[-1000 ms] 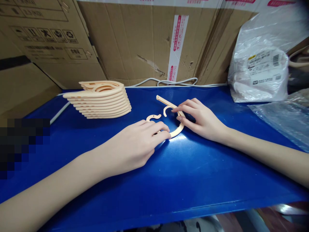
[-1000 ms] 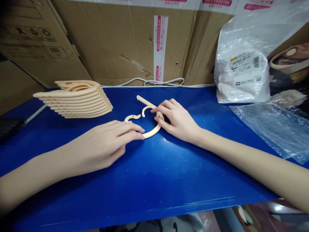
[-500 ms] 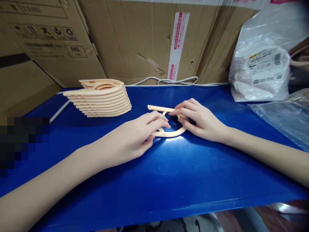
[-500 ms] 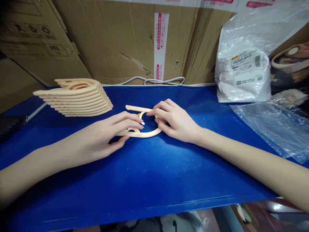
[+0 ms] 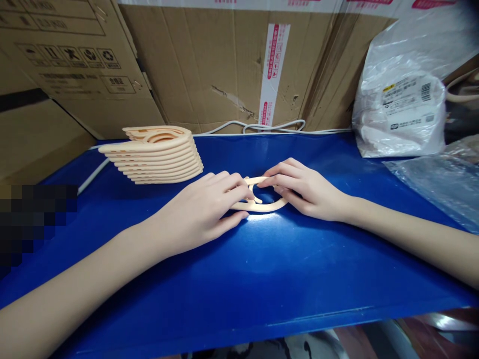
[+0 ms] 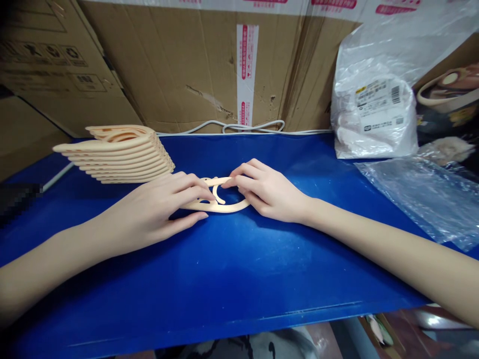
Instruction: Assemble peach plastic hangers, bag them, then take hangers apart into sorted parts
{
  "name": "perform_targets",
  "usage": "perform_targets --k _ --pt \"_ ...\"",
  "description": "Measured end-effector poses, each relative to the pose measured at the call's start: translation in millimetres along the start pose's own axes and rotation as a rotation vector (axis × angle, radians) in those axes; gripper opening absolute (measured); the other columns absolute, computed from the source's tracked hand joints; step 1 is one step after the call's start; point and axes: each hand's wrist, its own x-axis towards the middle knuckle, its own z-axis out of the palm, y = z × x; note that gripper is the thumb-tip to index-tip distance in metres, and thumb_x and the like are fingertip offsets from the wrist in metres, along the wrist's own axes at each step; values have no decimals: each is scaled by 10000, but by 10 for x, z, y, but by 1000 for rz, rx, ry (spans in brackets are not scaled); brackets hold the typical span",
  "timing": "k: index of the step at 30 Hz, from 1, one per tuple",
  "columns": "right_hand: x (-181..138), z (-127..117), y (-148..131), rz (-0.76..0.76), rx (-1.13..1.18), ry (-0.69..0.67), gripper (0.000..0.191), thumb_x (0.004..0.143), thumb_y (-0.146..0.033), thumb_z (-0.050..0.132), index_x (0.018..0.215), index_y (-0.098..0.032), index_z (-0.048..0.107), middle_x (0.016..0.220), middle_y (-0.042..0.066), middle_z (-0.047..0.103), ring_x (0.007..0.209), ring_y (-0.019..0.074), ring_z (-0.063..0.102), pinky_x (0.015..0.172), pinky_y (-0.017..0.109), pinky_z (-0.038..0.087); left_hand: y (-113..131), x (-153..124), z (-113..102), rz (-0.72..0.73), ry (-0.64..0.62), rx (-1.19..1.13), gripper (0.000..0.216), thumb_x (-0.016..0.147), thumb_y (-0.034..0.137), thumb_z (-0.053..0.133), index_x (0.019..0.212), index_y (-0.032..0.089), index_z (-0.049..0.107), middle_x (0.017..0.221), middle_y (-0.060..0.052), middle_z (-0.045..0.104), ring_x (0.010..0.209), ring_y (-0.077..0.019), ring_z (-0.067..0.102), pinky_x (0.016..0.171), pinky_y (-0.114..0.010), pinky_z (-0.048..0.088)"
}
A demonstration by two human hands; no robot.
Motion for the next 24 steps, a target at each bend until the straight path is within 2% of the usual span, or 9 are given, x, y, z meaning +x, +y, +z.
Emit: perform_targets --k 6,12,18,21,24 --pt "7 21 15 -60 66 20 276 1024 -146 440 1252 -127 595 1191 125 675 1077 232 564 926 410 501 49 -10 -3 37 13 59 215 1020 227 488 1150 164 646 1131 -82 648 951 -234 585 785 -359 392" --pt "21 12 -22 -60 119 -4 240 1042 -177 449 1222 -151 606 1154 101 699 1061 203 591 915 363 512 86 -41 82 55 50 84 237 998 300 519 1135 171 664 1115 -84 643 929 -243 574 791 -369 386" --pt "44 -10 -39 -86 110 -69 262 1048 -175 427 1204 -154 637 1166 95 704 1092 209 588 955 379 493 112 -32 134 52 36 41 238 992 306 486 1064 173 669 1088 -86 629 931 -243 575 839 -384 404" --pt "69 -1 -45 -53 74 -64 285 1058 -221 425 1203 -135 655 1241 120 678 1123 215 588 990 393 471 158 -23 115 61 32 11 227 974 291 489 1039 165 666 1057 -89 628 929 -244 570 842 -387 408" --pt "105 32 -15 -17 54 -95 369 1073 -283 414 1360 -134 590 1446 135 583 1253 233 552 1068 435 417 220 -10 92 61 -29 -50 213 952 238 492 1049 167 668 1051 -76 629 931 -230 564 881 -392 409"
